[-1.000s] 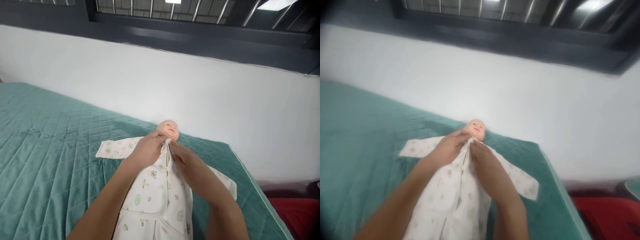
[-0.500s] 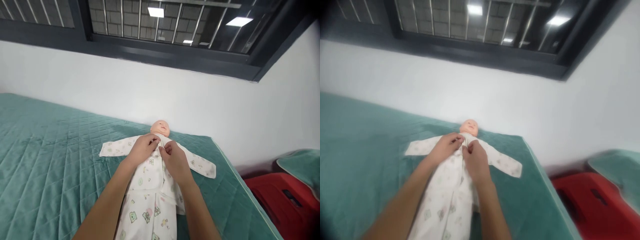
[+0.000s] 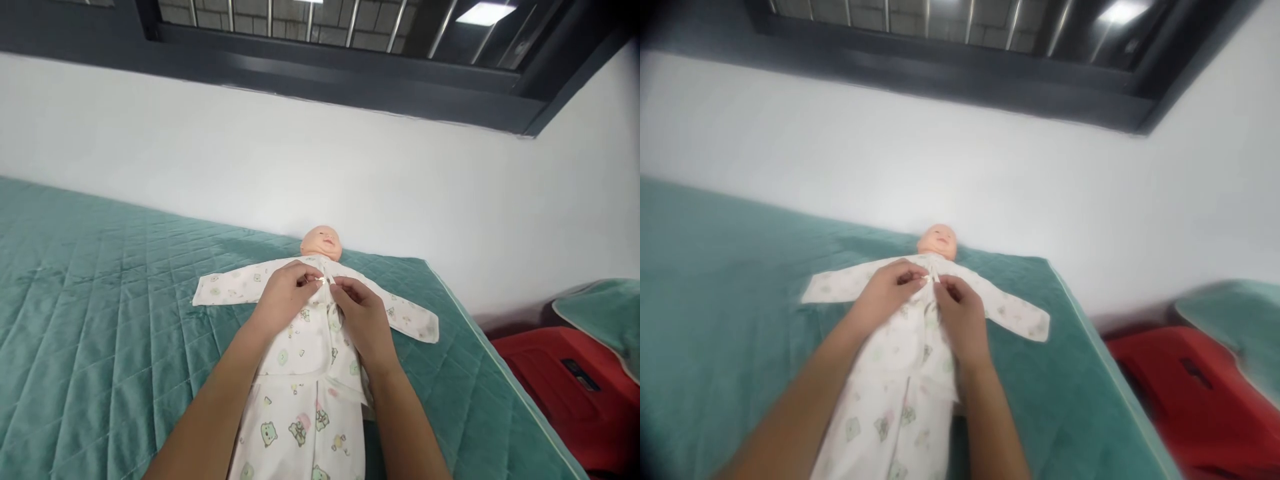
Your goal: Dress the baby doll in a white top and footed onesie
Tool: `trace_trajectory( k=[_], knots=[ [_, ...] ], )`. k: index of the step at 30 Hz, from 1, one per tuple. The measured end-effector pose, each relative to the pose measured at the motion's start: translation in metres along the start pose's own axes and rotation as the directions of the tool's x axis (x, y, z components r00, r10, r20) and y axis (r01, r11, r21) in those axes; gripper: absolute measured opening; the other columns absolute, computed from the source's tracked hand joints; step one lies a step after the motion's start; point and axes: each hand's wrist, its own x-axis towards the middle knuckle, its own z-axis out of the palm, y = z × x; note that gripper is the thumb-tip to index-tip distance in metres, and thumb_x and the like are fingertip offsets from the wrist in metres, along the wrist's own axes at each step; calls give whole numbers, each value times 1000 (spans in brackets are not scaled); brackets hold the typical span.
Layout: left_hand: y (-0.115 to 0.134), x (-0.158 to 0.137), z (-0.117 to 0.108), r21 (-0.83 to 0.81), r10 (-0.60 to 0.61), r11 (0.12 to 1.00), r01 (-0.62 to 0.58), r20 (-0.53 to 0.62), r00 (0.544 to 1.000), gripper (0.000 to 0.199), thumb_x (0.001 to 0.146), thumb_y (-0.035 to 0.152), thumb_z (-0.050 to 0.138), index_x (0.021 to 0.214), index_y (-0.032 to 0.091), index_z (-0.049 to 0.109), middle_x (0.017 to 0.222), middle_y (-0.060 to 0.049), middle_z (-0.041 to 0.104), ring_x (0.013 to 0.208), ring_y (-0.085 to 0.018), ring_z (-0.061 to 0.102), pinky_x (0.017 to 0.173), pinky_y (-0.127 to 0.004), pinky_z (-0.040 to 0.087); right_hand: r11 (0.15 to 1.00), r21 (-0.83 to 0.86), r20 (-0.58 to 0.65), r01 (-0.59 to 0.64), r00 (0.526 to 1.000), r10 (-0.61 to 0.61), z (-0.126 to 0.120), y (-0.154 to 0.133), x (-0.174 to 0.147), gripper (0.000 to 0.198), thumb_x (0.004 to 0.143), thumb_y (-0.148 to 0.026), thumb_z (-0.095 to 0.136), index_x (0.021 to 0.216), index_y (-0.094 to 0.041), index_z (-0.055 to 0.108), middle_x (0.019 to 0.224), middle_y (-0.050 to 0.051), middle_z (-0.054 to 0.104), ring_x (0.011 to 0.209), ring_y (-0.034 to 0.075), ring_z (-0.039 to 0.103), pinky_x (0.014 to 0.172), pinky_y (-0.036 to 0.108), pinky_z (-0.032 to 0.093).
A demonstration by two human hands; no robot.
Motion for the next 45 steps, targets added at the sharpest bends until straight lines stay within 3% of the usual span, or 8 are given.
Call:
trace_trajectory(
  k=[7, 16, 23, 28, 31, 45],
  knots=[
    [4, -2, 3, -123, -84, 989, 79, -32, 996, 14, 81, 25, 61, 87, 22, 73, 80, 1, 71, 71, -13, 62, 67, -24, 46, 1000, -1, 40, 9, 999, -9, 0, -3, 3, 30, 78, -44, 67, 99, -23, 71, 89, 3, 72, 83, 20, 64, 72, 30, 46],
    [-1, 1, 8, -209, -110, 974, 90, -85, 990, 7, 77, 22, 65, 83, 20, 68, 85, -1, 71, 80, -14, 65, 73, -24, 48, 995, -103, 153, 9, 988, 7, -1, -13, 10, 29, 73, -40, 72, 93, -21, 63, 81, 0, 67, 72, 15, 59, 65, 28, 45],
    [1, -1, 6, -265, -100, 961, 85, -42, 994, 8, 78, 22, 64, 84, 19, 67, 84, -1, 70, 79, -13, 65, 72, -24, 48, 984, -179, 163, 4, 986, 25, 1, -13, 9, 34, 72, -41, 71, 98, -23, 59, 79, -1, 65, 68, 15, 57, 59, 27, 41],
    [8, -4, 4, -292, -147, 947, 138, -10, 989, 10, 80, 27, 62, 84, 19, 65, 78, 0, 67, 70, -12, 61, 60, -21, 43, 963, -270, 138, 21, 990, 18, 2, -16, 7, 30, 73, -39, 69, 98, -25, 58, 80, -1, 66, 67, 15, 57, 58, 27, 40],
    [10, -6, 5, -306, -183, 936, 173, -5, 983, 17, 75, 30, 67, 88, 19, 66, 83, -1, 68, 71, -12, 61, 57, -21, 42, 950, -306, 129, 59, 991, -20, 4, -19, 4, 26, 75, -38, 66, 96, -25, 57, 77, -2, 67, 65, 16, 59, 58, 28, 41],
    [13, -8, 5, -476, -279, 839, 265, 42, 959, 32, 69, 17, 65, 100, 20, 59, 84, -1, 66, 63, -10, 59, 55, -20, 43, 907, -412, 81, 89, 995, -61, 10, -20, -6, 26, 80, -38, 62, 102, -28, 51, 79, -5, 68, 73, 17, 63, 64, 30, 44]
  ],
)
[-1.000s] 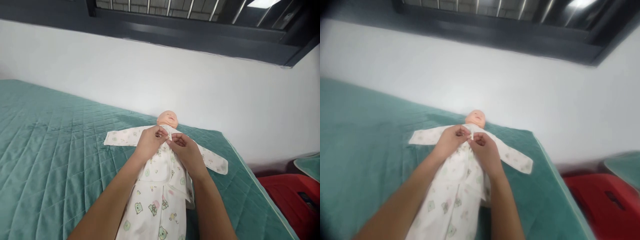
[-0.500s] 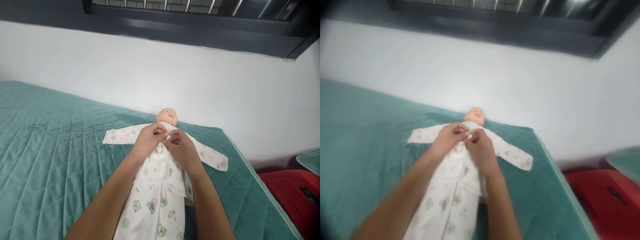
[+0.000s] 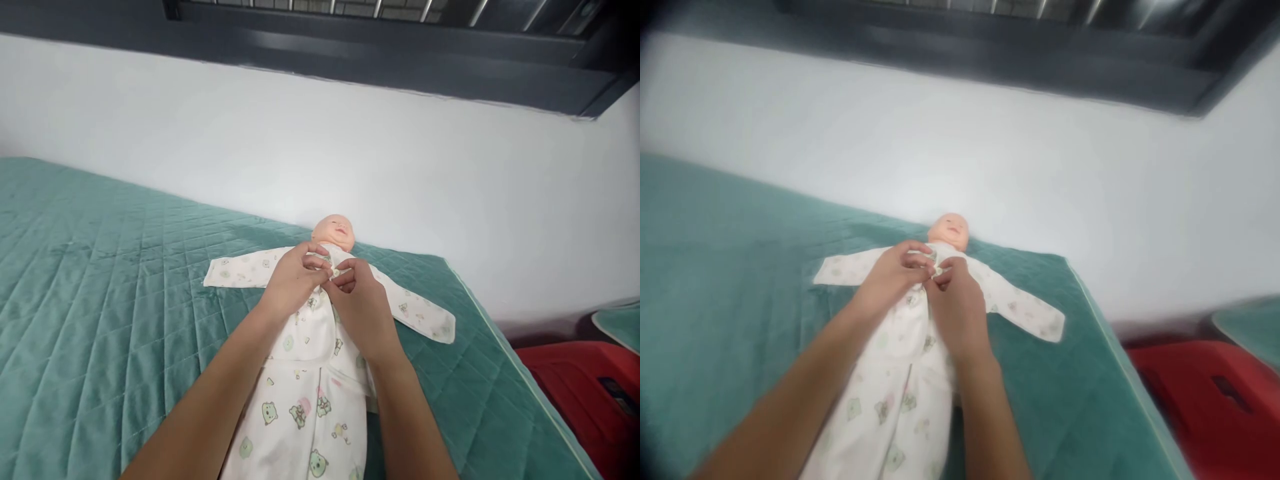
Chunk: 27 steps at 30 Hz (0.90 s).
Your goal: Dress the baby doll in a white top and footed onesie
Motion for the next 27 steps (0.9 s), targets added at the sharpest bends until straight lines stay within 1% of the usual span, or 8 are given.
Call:
trace_trajectory(
  k=[5, 7, 10, 13, 16, 22, 25, 27],
  knots=[
    [-1, 1, 3, 27, 5, 1000, -5, 2, 1000, 36, 69, 14, 60, 104, 21, 58, 83, 1, 64, 61, -9, 57, 52, -19, 41, 1000, 29, -8, 11, 1000, -11, 1, -1, 0, 24, 80, -38, 62, 98, -27, 50, 77, -4, 67, 70, 17, 62, 62, 29, 42],
    [-2, 1, 4, 76, 18, 997, -15, -29, 999, 37, 68, 14, 58, 104, 21, 58, 86, 0, 63, 62, -9, 57, 49, -18, 40, 999, 45, 3, 12, 1000, -13, 1, 0, 0, 24, 80, -37, 62, 99, -27, 52, 77, -4, 67, 68, 16, 61, 62, 29, 43],
    [-4, 2, 5, 196, 58, 980, -40, -88, 994, 33, 70, 16, 57, 102, 21, 59, 90, -1, 63, 61, -10, 56, 45, -19, 39, 999, 39, 15, 14, 1000, -14, 0, 2, 1, 27, 80, -36, 62, 104, -28, 54, 79, -4, 67, 68, 16, 60, 63, 30, 44],
    [-6, 3, 5, 296, 117, 952, -78, -116, 986, 25, 73, 20, 57, 98, 22, 61, 89, -1, 63, 60, -9, 55, 50, -20, 41, 999, 30, 21, 16, 1000, -17, 0, 2, 1, 29, 80, -38, 62, 107, -29, 55, 79, -4, 67, 69, 16, 60, 64, 30, 45],
    [-6, 3, 4, 342, 164, 933, -112, -127, 978, 19, 75, 21, 59, 94, 21, 63, 87, -1, 64, 64, -10, 57, 57, -21, 44, 1000, 12, 22, 20, 1000, -20, -1, 2, 1, 31, 80, -37, 62, 109, -29, 55, 81, -4, 67, 72, 16, 60, 67, 31, 45],
    [-1, 1, 2, 317, 141, 943, -105, -92, 986, 16, 78, 23, 58, 93, 21, 64, 88, -1, 65, 67, -10, 57, 62, -23, 45, 995, -99, 42, 27, 999, -23, -5, -4, -5, 34, 83, -42, 57, 114, -29, 52, 89, -1, 65, 73, 17, 59, 62, 30, 43],
    [3, 0, -8, 264, 122, 958, -111, -24, 992, 17, 79, 28, 60, 93, 20, 66, 89, -2, 65, 72, -12, 58, 65, -23, 45, 990, -138, 52, 24, 999, -17, -12, -8, -10, 38, 83, -45, 57, 118, -30, 49, 93, -1, 63, 71, 15, 58, 61, 30, 42],
    [7, -2, -17, 228, 104, 967, -110, 39, 994, 18, 80, 32, 61, 92, 20, 66, 84, -1, 64, 71, -12, 57, 65, -24, 44, 982, -189, 64, 12, 998, 0, -18, -12, -15, 37, 82, -46, 58, 113, -28, 49, 93, -1, 62, 70, 15, 58, 60, 29, 41]
  ],
)
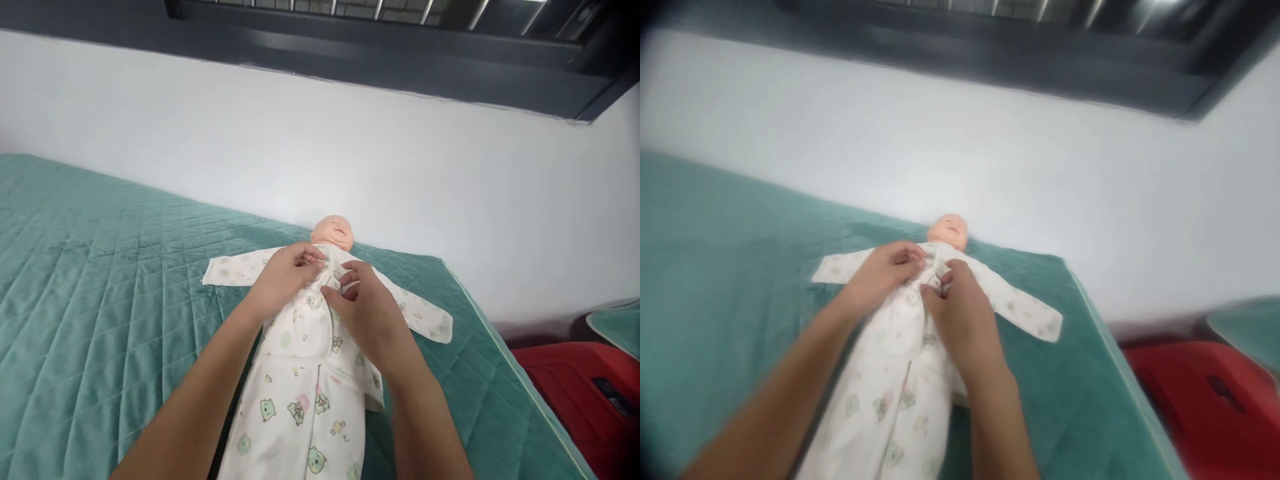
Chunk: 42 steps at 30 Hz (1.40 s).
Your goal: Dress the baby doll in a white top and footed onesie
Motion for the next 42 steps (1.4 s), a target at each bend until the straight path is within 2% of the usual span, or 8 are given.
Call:
trace_trajectory(
  k=[3, 6, 10, 18, 24, 29, 36, 42],
  knots=[
    [5, -4, -13, 54, -7, 999, 0, 116, 993, 18, 81, 34, 60, 86, 19, 68, 76, 0, 63, 66, -11, 55, 64, -24, 43, 984, -175, 31, -20, 999, 26, -6, -7, -10, 21, 81, -42, 56, 90, -25, 48, 83, -1, 59, 66, 15, 53, 56, 28, 35],
    [10, -7, -21, 182, -19, 983, -27, 246, 969, 21, 81, 37, 60, 85, 19, 70, 80, -1, 66, 73, -14, 58, 66, -25, 43, 946, -322, 44, -39, 997, 56, -4, -15, -18, 15, 82, -33, 51, 77, -24, 40, 76, -1, 55, 61, 16, 47, 52, 28, 28],
    [12, -9, -24, 259, -44, 964, -53, 353, 934, 26, 81, 43, 60, 87, 20, 71, 85, -3, 69, 77, -16, 60, 67, -26, 43, 945, -327, 47, -27, 998, 45, 2, -16, -19, 14, 81, -29, 49, 75, -23, 38, 74, 2, 55, 60, 16, 45, 52, 28, 26],
    [8, -7, -22, 303, 16, 939, -160, 426, 904, 20, 78, 41, 65, 85, 22, 69, 79, 0, 62, 68, -12, 52, 60, -22, 39, 998, 68, 205, 2, 979, -16, -16, 7, -7, 19, 81, -31, 52, 66, -22, 45, 62, -3, 48, 56, 12, 38, 50, 26, 26],
    [11, -8, -17, 280, 18, 947, -159, 446, 895, 24, 80, 45, 63, 87, 23, 68, 74, 2, 57, 65, -11, 49, 56, -21, 37, 938, 343, 287, -46, 956, -58, -17, 21, -3, 17, 82, -35, 54, 73, -20, 54, 66, -4, 42, 60, 11, 34, 53, 25, 25],
    [13, -10, -15, 232, 19, 963, -135, 444, 896, 20, 83, 40, 61, 85, 21, 67, 75, 2, 59, 63, -10, 49, 55, -20, 36, 842, 522, 287, -140, 958, -18, -12, 26, 1, 11, 79, -31, 57, 76, -20, 57, 62, -5, 42, 57, 10, 35, 53, 24, 25],
    [16, -12, -14, 147, 9, 986, -85, 455, 891, 17, 82, 36, 61, 81, 19, 65, 70, 1, 58, 62, -11, 51, 53, -21, 37, 764, 618, 292, -187, 956, -2, -14, 26, -2, 6, 76, -25, 55, 76, -19, 58, 67, -3, 50, 62, 12, 43, 59, 25, 33],
    [18, -13, -12, 43, 12, 998, -36, 465, 885, 17, 83, 35, 62, 80, 19, 65, 70, -1, 62, 63, -12, 58, 55, -22, 42, 792, 584, 287, -179, 958, 5, -12, 20, -3, 8, 78, -27, 56, 75, -20, 58, 64, -4, 49, 60, 11, 42, 57, 25, 32]
  ],
)
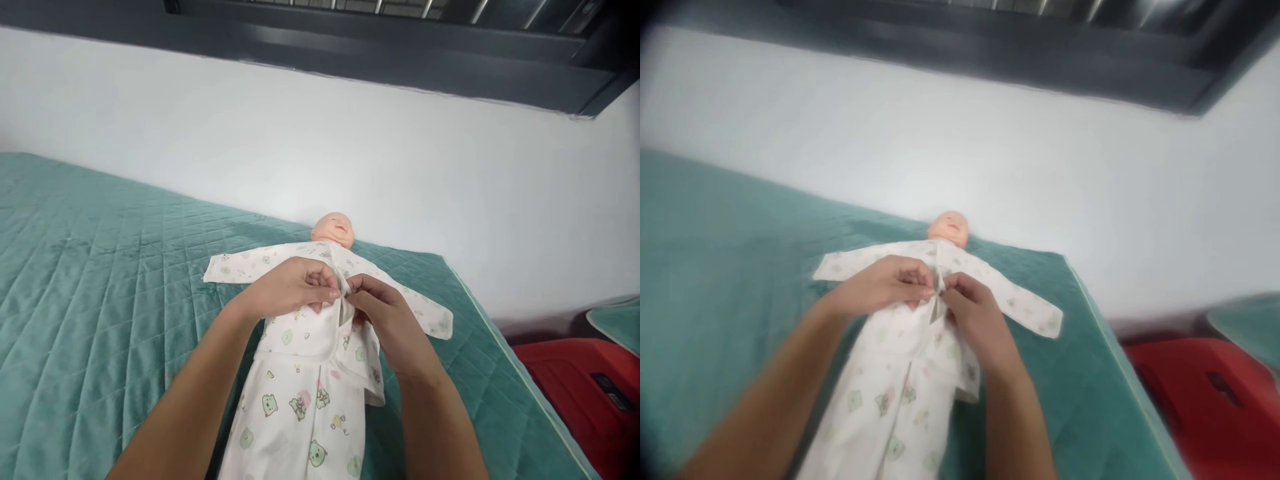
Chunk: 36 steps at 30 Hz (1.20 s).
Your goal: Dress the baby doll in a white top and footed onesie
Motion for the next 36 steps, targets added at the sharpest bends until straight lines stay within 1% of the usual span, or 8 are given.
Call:
trace_trajectory(
  k=[4, 7, 13, 16, 20, 26, 33, 36],
  knots=[
    [-2, 0, 0, -58, -7, 998, 6, -4, 1000, 17, 81, 35, 64, 82, 18, 66, 71, -2, 63, 63, -12, 59, 56, -22, 43, 1000, -9, 13, -16, 1000, 16, -2, -1, 0, 15, 81, -34, 61, 78, -20, 59, 63, -4, 49, 59, 11, 44, 57, 25, 33],
    [-4, 1, -1, -97, -4, 995, 3, -10, 1000, 18, 80, 34, 65, 84, 17, 67, 72, -2, 64, 61, -11, 59, 52, -21, 40, 1000, 4, 29, 4, 1000, -4, -4, 1, -1, 19, 82, -38, 64, 84, -20, 60, 64, -4, 49, 60, 11, 44, 58, 25, 33],
    [-5, 3, 1, -114, -32, 993, 27, -45, 998, 19, 77, 35, 68, 83, 17, 68, 71, -2, 64, 59, -11, 58, 50, -21, 40, 999, 36, 56, 19, 998, -21, -7, 5, -2, 20, 81, -39, 65, 85, -19, 63, 65, -4, 50, 61, 11, 44, 59, 24, 33],
    [-5, 3, 2, -123, -38, 992, 31, -58, 998, 18, 76, 34, 70, 82, 17, 67, 71, -2, 64, 59, -11, 58, 49, -20, 39, 997, 80, 46, 21, 999, -24, -9, 6, -1, 22, 80, -39, 66, 89, -19, 64, 67, -3, 51, 61, 11, 44, 59, 24, 35],
    [-4, 2, 2, -125, -17, 992, 12, -36, 999, 15, 78, 31, 68, 82, 17, 68, 68, -2, 63, 58, -10, 56, 49, -20, 38, 993, 119, 43, -10, 999, 5, -11, 8, 0, 26, 81, -41, 64, 95, -19, 65, 72, 0, 55, 62, 12, 46, 57, 25, 36],
    [-7, 2, 1, -134, -20, 991, 16, -30, 999, 14, 79, 30, 67, 82, 17, 67, 68, -1, 62, 59, -9, 56, 49, -20, 37, 993, 113, 65, 17, 998, -24, -9, 9, 0, 22, 82, -38, 68, 94, -20, 66, 69, -4, 50, 62, 10, 44, 59, 23, 35],
    [-10, 3, 1, -125, -45, 991, 39, -51, 998, 14, 77, 30, 70, 79, 17, 65, 65, -1, 62, 58, -9, 56, 49, -19, 38, 993, 96, 82, 63, 994, -71, -8, 9, 1, 18, 86, -37, 63, 89, -19, 67, 69, -3, 56, 62, 9, 45, 59, 23, 35],
    [-12, 4, 0, -106, -55, 993, 49, -54, 997, 17, 77, 33, 71, 77, 16, 65, 68, -2, 64, 59, -10, 58, 49, -19, 39, 995, 73, 77, 64, 995, -69, -8, 11, 3, 18, 84, -36, 66, 93, -20, 65, 72, -2, 59, 62, 10, 47, 58, 23, 37]
  ],
)
